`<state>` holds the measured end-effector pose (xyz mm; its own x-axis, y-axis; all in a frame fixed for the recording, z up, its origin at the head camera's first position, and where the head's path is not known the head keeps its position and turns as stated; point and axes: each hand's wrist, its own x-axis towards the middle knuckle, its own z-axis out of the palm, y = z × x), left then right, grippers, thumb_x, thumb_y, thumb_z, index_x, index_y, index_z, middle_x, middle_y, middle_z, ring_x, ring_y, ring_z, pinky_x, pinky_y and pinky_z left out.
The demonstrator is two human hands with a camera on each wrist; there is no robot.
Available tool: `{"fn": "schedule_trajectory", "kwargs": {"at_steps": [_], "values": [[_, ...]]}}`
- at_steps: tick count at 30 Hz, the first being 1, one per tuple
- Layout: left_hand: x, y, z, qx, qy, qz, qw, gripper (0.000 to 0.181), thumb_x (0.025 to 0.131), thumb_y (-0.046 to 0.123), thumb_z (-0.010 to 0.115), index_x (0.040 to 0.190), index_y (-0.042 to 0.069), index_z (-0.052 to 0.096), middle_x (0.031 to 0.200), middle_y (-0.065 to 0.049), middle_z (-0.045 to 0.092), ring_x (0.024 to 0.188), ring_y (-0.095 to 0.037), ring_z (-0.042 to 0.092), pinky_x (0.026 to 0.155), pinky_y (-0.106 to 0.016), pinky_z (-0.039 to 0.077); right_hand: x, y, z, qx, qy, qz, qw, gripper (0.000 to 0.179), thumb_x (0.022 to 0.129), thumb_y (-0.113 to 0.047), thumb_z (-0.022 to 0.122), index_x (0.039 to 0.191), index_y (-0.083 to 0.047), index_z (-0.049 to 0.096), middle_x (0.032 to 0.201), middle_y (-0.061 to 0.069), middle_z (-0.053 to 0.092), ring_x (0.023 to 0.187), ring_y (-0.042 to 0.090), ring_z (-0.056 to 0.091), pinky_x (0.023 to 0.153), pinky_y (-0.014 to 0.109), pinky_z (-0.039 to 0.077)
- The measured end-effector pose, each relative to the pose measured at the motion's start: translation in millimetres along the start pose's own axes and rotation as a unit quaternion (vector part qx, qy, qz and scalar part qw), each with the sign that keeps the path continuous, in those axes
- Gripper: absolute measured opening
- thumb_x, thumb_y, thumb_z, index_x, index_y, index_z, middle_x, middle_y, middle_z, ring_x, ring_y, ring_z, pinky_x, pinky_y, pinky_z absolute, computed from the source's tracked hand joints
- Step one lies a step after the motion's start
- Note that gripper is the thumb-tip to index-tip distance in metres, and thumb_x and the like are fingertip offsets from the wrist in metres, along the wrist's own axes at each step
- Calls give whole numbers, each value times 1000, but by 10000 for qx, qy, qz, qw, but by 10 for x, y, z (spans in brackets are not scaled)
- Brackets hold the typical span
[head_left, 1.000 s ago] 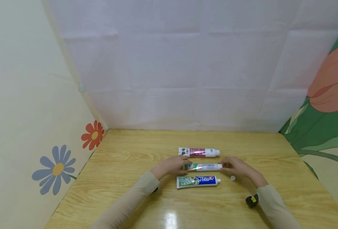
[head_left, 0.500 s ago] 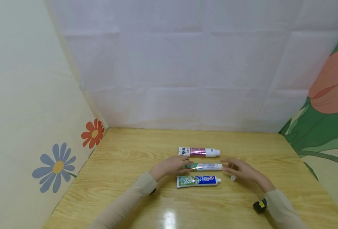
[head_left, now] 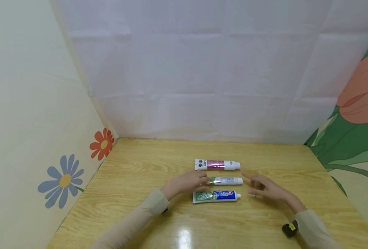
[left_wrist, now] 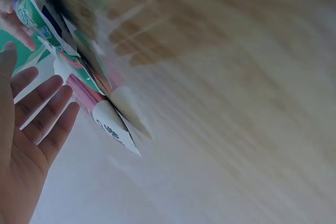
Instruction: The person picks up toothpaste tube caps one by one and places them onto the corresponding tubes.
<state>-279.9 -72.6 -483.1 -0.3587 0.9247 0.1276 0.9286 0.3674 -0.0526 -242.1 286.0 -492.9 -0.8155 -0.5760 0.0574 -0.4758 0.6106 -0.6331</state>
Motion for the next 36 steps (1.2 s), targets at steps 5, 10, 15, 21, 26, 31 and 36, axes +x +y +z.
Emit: {"fn": "schedule_trajectory", "kwargs": {"at_steps": [5, 10, 15, 21, 26, 31, 36], "values": [[-13, 49, -6, 167, -90, 53, 9998, 46, 96, 43, 42, 131, 15, 51, 119, 3, 59, 106, -10, 54, 95, -23, 43, -31, 7, 2, 20, -117, -25, 9999, 61, 89, -31, 61, 143, -13, 37, 94, 1, 51, 75, 9, 44, 64, 21, 40], [-12, 117, -25, 249, -440, -82, 9987, 55, 95, 53, 34, 135, 17, 47, 123, 1, 55, 109, -12, 52, 96, -26, 43, -40, 8, -8, 45, -167, -197, 9997, 62, 88, -30, 63, 141, -10, 39, 95, 2, 52, 75, 12, 45, 64, 22, 41], [-21, 161, -22, 498, -599, -89, 9969, 63, 93, 60, 28, 137, 18, 45, 122, 2, 54, 105, -11, 52, 92, -24, 44, -41, 36, -7, 4, -201, -281, 9994, 61, 87, -30, 63, 140, -10, 40, 95, 2, 52, 74, 11, 45, 63, 21, 42], [-22, 197, -21, 389, -799, -242, 9957, 69, 90, 65, 26, 139, 19, 41, 130, 0, 50, 114, -15, 50, 96, -29, 44, -44, 64, 4, 8, -150, -192, 9997, 63, 85, -32, 66, 139, -10, 42, 96, 2, 53, 74, 9, 46, 63, 21, 43], [-19, 256, -29, 232, -1043, -341, 9937, 72, 88, 67, 29, 141, 19, 39, 137, -3, 46, 123, -21, 46, 102, -35, 39, -79, 38, 1, 157, -153, -76, 9997, 56, 83, -31, 68, 131, -8, 51, 95, 1, 53, 74, 8, 47, 63, 21, 43], [-19, 285, 1, 193, -1082, -346, 9933, 73, 86, 67, 35, 141, 19, 37, 141, -4, 43, 126, -22, 44, 104, -36, 37, -102, 56, 11, 365, -174, -6, 9992, 43, 82, -28, 70, 120, -8, 59, 93, -1, 55, 74, 8, 48, 62, 21, 43], [-22, 300, 12, 107, -1183, -455, 9919, 75, 85, 68, 36, 142, 19, 36, 142, -3, 41, 126, -21, 44, 102, -35, 38, -113, 68, 14, 579, -197, 28, 9981, 32, 84, -25, 68, 112, -11, 63, 92, -1, 57, 74, 9, 49, 63, 22, 43]]}}
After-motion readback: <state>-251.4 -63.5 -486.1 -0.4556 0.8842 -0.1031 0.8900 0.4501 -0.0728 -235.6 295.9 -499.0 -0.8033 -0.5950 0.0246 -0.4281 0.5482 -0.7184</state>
